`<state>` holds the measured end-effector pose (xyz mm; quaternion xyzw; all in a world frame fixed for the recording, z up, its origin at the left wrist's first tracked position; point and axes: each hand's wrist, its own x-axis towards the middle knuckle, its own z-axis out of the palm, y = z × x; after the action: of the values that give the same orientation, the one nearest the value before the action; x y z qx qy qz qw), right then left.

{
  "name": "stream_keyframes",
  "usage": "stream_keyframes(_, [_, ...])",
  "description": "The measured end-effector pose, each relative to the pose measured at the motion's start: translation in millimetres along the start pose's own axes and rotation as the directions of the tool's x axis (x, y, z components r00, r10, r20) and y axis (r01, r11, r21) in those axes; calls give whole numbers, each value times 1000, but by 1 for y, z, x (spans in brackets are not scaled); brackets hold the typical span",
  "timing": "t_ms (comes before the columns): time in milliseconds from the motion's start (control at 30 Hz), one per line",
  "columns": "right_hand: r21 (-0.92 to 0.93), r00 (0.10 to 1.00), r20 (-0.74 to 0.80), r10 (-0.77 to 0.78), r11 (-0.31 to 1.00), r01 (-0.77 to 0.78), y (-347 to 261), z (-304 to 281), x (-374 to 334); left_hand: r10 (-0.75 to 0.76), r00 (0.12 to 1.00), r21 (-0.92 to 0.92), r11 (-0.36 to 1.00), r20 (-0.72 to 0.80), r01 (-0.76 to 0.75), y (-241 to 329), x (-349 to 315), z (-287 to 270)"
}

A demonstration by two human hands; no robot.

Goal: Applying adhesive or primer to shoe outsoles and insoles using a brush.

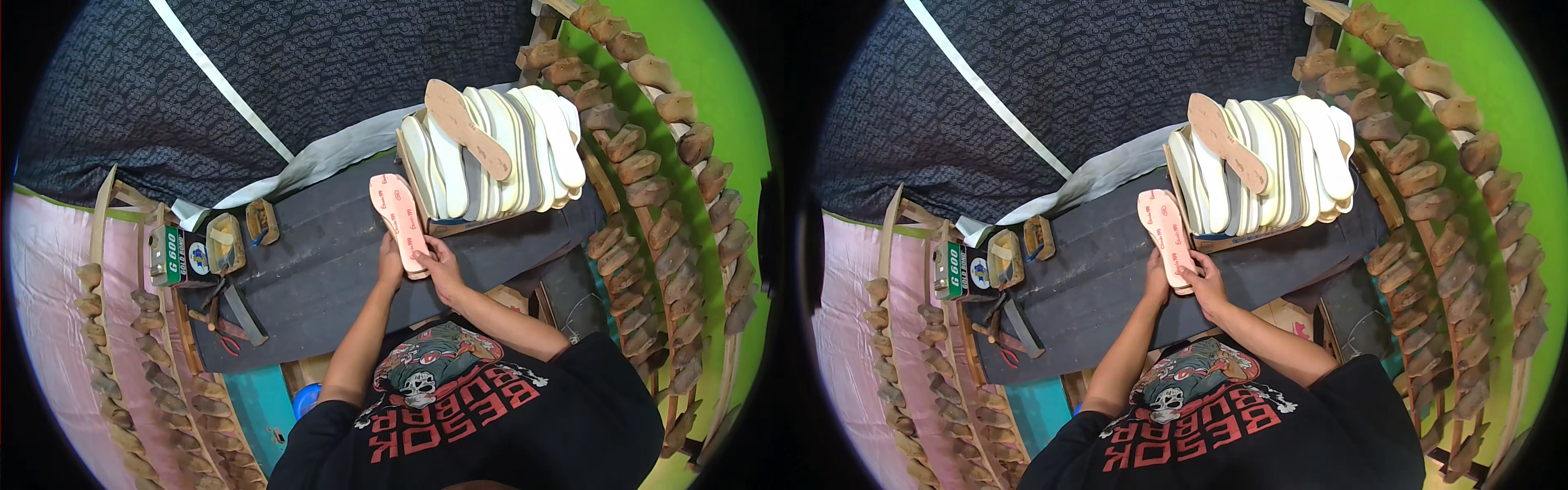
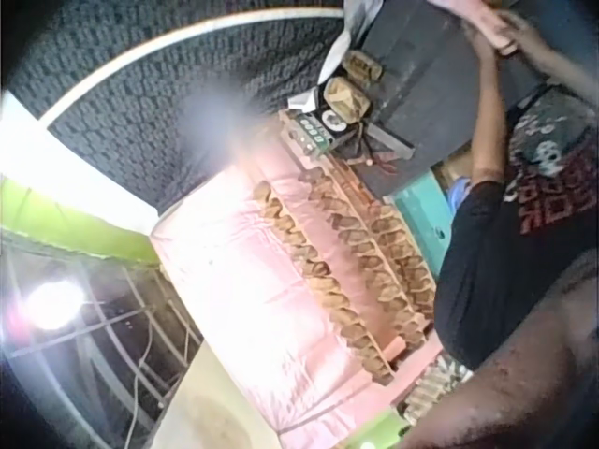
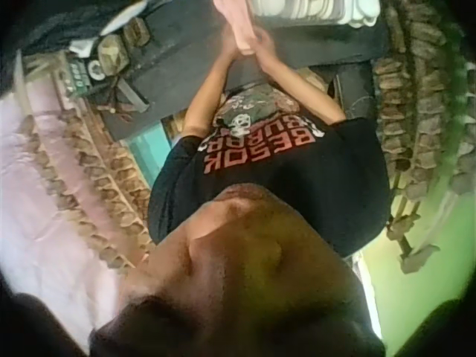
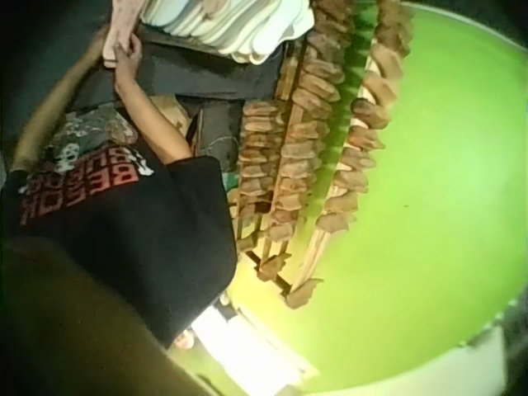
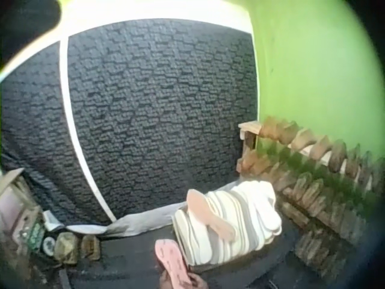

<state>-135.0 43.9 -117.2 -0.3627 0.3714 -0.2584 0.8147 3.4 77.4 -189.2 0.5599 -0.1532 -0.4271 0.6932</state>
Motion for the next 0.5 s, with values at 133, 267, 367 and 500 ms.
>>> stream_keyframes(133, [-486, 913, -284, -294, 865, 128, 21, 4, 14, 193, 981, 708, 689, 25, -154, 7, 20, -5])
stream_keyframes(267, [-629, 853, -325, -408, 767, 127, 38, 6, 19, 232, 973, 760, 636, -17, -138, 25, 16, -12])
stream_keyframes(367, [-532, 853, -348, -390, 831, 163, 41, 5, 17, 163, 984, 722, 671, 79, -169, 33, 17, -21])
stream_keyframes(500, [-793, 796, -337, -503, 607, 48, 33, 10, 1, 192, 978, 779, 601, 76, -179, 39, 12, -22])
